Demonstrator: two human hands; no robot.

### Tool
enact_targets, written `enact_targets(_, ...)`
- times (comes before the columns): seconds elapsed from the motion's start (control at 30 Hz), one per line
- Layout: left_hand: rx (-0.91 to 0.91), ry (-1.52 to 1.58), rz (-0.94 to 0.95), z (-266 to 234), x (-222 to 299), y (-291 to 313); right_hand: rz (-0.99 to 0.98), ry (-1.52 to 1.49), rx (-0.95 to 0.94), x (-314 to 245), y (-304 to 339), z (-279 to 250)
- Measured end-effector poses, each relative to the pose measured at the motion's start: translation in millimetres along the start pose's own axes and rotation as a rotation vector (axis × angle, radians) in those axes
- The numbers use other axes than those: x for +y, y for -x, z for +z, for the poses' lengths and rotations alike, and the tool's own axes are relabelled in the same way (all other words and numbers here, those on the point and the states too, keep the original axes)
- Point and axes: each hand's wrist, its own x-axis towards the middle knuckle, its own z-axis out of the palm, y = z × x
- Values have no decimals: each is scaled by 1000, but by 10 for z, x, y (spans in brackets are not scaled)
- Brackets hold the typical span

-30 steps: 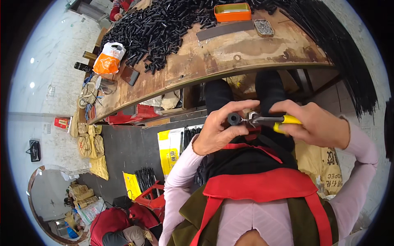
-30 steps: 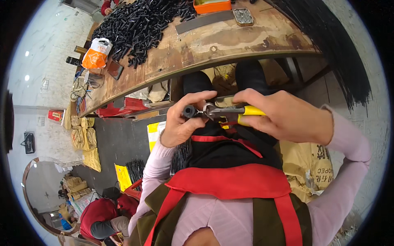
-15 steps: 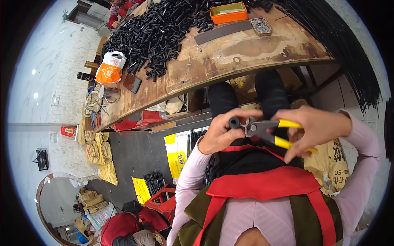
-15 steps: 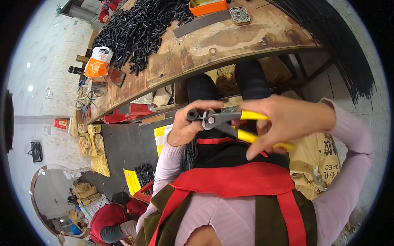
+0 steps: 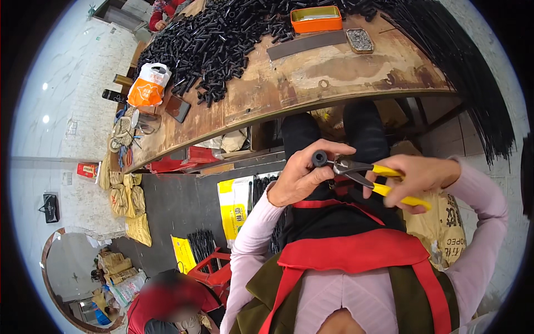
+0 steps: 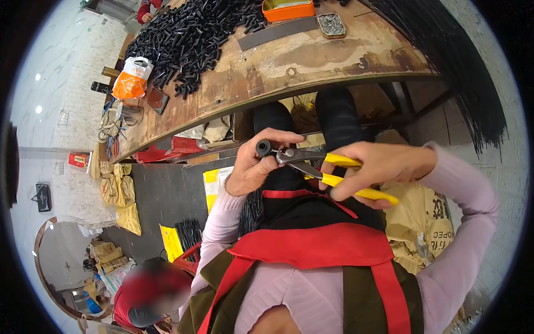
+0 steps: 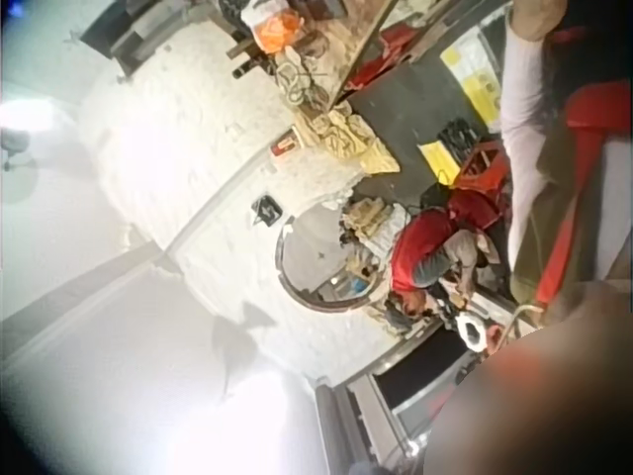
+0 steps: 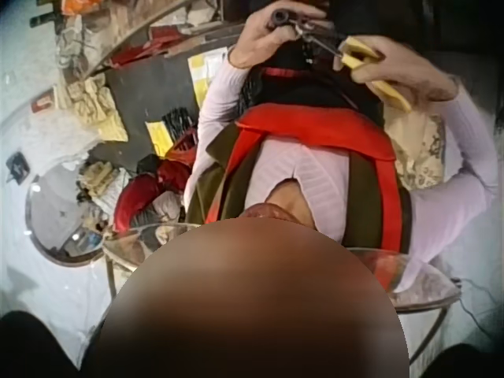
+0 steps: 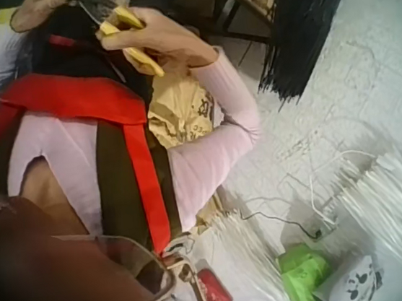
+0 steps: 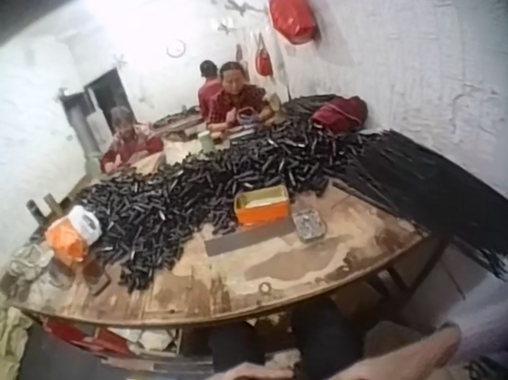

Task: Assemble bundles of black wires by aligning them on a jig, cutting them to length with pliers, and organizing them.

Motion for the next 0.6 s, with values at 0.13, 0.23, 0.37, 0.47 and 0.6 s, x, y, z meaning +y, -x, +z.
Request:
enact_targets(0.13,73,43,-60,-31,-45,-21,-668,830,655,274,-151,-5)
enact_targets(0.23,100,39,-89,-57,-12,-74,-706,1162,782,244,-156,-82)
enact_targets(0.37,1,26,-36,-102,-43,-61,-73,236,90,-210,55,-106)
enact_targets(0.47,-15,3,-26,-51,-65,-18,237,-386,-375,-12,-140,-220)
enact_targets(0.6,125,-81,-22,-24,-59,27,-363,464,374,109,-130,-128)
